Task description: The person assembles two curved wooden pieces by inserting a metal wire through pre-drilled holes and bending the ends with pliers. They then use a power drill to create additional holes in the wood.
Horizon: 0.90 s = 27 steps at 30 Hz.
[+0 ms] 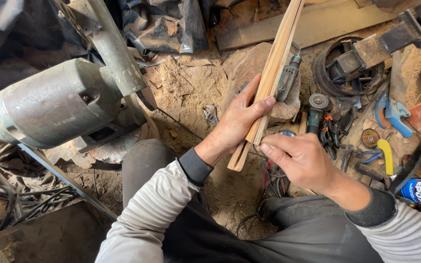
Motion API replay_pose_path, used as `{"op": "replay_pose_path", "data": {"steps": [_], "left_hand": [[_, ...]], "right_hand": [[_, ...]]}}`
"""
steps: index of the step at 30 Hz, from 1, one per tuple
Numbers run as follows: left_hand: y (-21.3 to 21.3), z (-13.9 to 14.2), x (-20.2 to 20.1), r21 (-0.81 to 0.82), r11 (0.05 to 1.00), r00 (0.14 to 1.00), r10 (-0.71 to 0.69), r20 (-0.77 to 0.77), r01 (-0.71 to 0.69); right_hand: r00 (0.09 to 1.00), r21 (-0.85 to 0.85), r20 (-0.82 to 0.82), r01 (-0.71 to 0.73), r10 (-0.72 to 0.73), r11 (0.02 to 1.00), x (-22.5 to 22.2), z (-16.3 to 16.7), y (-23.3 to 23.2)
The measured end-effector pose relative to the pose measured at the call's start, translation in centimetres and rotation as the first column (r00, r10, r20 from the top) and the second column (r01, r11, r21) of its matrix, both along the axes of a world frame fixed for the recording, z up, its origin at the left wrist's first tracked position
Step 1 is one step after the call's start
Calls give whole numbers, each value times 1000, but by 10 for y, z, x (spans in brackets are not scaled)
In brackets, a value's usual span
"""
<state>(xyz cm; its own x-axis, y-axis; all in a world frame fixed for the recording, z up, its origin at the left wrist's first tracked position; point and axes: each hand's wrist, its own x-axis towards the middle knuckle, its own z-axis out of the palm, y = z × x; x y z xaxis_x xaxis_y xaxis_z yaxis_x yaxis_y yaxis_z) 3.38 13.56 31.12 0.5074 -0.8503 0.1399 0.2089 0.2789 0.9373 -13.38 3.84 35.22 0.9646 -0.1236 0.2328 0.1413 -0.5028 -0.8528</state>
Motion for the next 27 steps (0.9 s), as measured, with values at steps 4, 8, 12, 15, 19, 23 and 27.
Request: {"op": "replay_pose_path", "data": {"steps": [4,8,12,15,19,23,27], "left_hand": [[-2,4,-3,90,990,990,100,102,-110],[-1,9,-7,130,932,917,294,270,-337],[-3,13,-17,19,898,848,408,338,-440],[-4,15,-23,29,893,852,418,316,-449],[-7,17,-22,-47,903,873,424,242,-426],[-12,13,-6,-90,984,910,106,-401,-154],[-11,4,-2,-385,921,684,-314,-658,53]], "right_hand": [[992,-374,122,23,25,927,8,14,0],[985,-500,168,112,-31,859,11,19,6],[961,-537,232,255,-149,804,11,15,14],[945,-529,258,312,-201,789,11,13,16],[927,-556,313,357,-209,751,9,11,14],[926,-289,62,374,-373,881,4,6,9],[929,50,-93,364,-359,930,6,0,8]]}}
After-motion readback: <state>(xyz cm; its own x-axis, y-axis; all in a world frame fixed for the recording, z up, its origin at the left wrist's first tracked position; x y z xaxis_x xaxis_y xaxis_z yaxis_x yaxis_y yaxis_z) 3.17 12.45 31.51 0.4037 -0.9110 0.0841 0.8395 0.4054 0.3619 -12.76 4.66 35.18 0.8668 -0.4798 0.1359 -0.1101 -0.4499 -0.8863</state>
